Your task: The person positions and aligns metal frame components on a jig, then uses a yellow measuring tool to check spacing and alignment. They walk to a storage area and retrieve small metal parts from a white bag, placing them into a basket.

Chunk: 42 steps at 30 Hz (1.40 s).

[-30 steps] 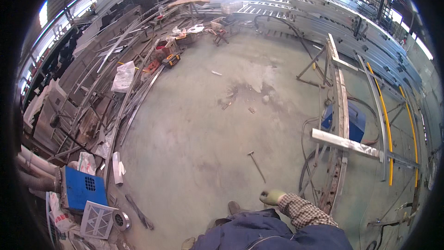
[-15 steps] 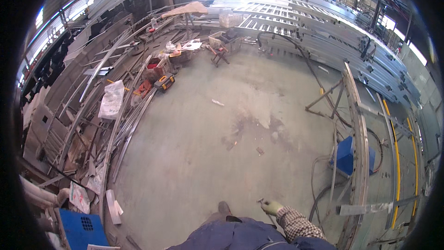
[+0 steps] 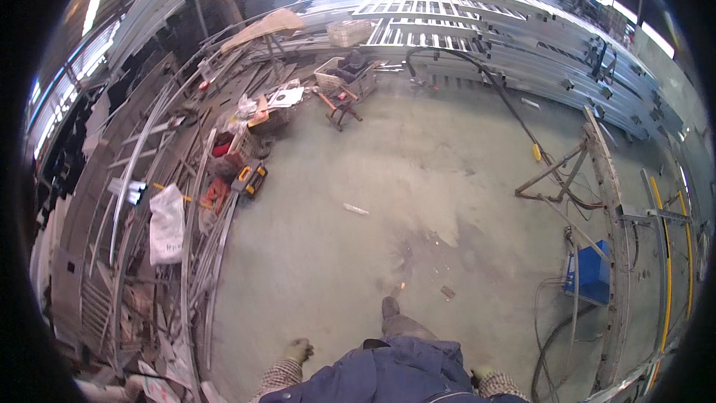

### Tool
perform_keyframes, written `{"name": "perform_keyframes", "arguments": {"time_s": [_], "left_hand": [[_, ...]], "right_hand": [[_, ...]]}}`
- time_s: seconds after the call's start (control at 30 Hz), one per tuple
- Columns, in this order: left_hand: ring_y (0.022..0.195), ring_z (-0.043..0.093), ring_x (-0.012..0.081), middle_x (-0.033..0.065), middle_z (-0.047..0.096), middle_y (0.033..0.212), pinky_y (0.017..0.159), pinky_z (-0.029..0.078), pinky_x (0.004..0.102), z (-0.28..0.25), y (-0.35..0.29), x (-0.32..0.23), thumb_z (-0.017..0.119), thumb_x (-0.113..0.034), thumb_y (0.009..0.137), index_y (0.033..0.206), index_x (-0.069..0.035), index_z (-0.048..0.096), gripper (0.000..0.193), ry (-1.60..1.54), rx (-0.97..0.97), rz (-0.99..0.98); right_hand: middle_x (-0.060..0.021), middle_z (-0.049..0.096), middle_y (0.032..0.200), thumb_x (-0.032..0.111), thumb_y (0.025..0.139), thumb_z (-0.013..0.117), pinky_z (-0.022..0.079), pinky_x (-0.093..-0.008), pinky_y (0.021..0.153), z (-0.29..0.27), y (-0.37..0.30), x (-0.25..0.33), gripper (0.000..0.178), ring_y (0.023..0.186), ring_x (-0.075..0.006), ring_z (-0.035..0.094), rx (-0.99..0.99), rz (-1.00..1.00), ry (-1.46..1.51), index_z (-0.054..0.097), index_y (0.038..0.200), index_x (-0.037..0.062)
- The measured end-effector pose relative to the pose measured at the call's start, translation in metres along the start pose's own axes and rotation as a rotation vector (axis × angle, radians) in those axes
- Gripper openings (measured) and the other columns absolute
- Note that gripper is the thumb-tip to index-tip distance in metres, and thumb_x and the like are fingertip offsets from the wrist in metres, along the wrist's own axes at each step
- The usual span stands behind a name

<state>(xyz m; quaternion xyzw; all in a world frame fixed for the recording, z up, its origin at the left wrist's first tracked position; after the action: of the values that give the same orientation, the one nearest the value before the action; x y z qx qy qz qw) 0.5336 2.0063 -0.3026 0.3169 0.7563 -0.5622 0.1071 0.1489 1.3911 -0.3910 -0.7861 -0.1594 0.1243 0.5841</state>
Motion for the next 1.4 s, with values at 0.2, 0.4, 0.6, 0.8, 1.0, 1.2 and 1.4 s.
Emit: {"name": "perform_keyframes", "arguments": {"time_s": [0.2,0.4,0.6,0.8,1.0,1.2,1.4], "left_hand": [[0.091,0.075,0.0222,0.0114,0.076,0.099,0.073,0.056,0.036,0.018,0.045,-0.092,0.062,-0.04,0.1,0.127,-0.003,0.069,0.047,0.245,0.176,-0.058],[0.085,0.074,0.0243,0.0133,0.075,0.095,0.068,0.055,0.0376,-0.001,0.148,-0.22,0.061,-0.038,0.099,0.121,-0.004,0.068,0.042,0.558,0.2,0.014],[0.075,0.073,0.0236,0.0129,0.074,0.089,0.06,0.053,0.0373,-0.033,0.282,-0.37,0.06,-0.034,0.099,0.113,-0.005,0.066,0.032,0.37,0.179,-0.066],[0.059,0.069,0.0202,0.0119,0.075,0.087,0.046,0.047,0.0324,-0.062,0.421,-0.555,0.06,-0.03,0.099,0.117,-0.007,0.064,0.029,0.076,0.14,-0.071],[0.07,0.072,0.0187,0.0106,0.076,0.094,0.053,0.051,0.0316,-0.024,0.51,-0.713,0.059,-0.034,0.102,0.123,-0.003,0.065,0.038,0.158,0.113,0.069],[0.076,0.073,0.0185,0.0116,0.077,0.098,0.062,0.055,0.0328,0.05,0.496,-0.789,0.06,-0.035,0.101,0.127,-0.002,0.066,0.043,0.324,0.164,-0.074],[0.075,0.069,0.0191,0.0125,0.076,0.096,0.062,0.055,0.0331,0.101,0.523,-0.892,0.065,-0.034,0.098,0.124,-0.002,0.066,0.041,0.261,0.242,-0.046]], "right_hand": [[-0.0116,0.076,0.107,0.037,0.101,0.061,0.06,-0.0365,0.075,-0.183,-0.042,0.343,0.05,0.089,-0.0212,0.074,-0.05,-0.46,0.426,0.064,0.133,-0.001],[-0.0095,0.074,0.101,0.037,0.104,0.058,0.056,-0.0329,0.07,-0.38,-0.095,0.573,0.043,0.084,-0.018,0.071,-0.325,-0.624,0.476,0.065,0.127,0.0014],[-0.0099,0.075,0.1,0.032,0.103,0.061,0.056,-0.0332,0.065,-0.397,-0.043,0.608,0.039,0.083,-0.0181,0.071,-0.264,-0.223,0.638,0.064,0.13,0.0044],[-0.0158,0.076,0.112,0.037,0.1,0.067,0.06,-0.041,0.08,-0.318,-0.011,0.626,0.051,0.097,-0.027,0.074,-0.076,-0.041,0.749,0.064,0.14,0.0062],[-0.0201,0.072,0.132,0.065,0.091,0.065,0.054,-0.0451,0.101,-0.347,0.06,0.702,0.076,0.126,-0.0367,0.067,-0.104,-0.192,0.251,0.068,0.137,0.0038],[-0.0226,0.068,0.139,0.055,0.098,0.06,0.052,-0.045,0.104,-0.513,0.118,0.812,0.069,0.128,-0.037,0.065,-0.246,-0.371,-0.039,0.062,0.144,0.0037],[-0.0097,0.075,0.1,0.037,0.104,0.057,0.055,-0.0339,0.065,-0.758,0.107,0.926,0.042,0.081,-0.018,0.072,-0.224,-0.256,0.731,0.065,0.128,0.0037]]}}
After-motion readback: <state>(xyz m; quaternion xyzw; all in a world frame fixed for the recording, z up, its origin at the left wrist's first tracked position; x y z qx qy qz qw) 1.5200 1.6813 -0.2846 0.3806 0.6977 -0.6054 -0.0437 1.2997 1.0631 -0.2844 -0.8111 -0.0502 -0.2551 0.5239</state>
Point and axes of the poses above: each hand's wrist, its own y-axis towards the middle knuckle, its own z-axis out of the palm, x = y × z, the point moved 10 cm from there along y, towards the middle knuckle
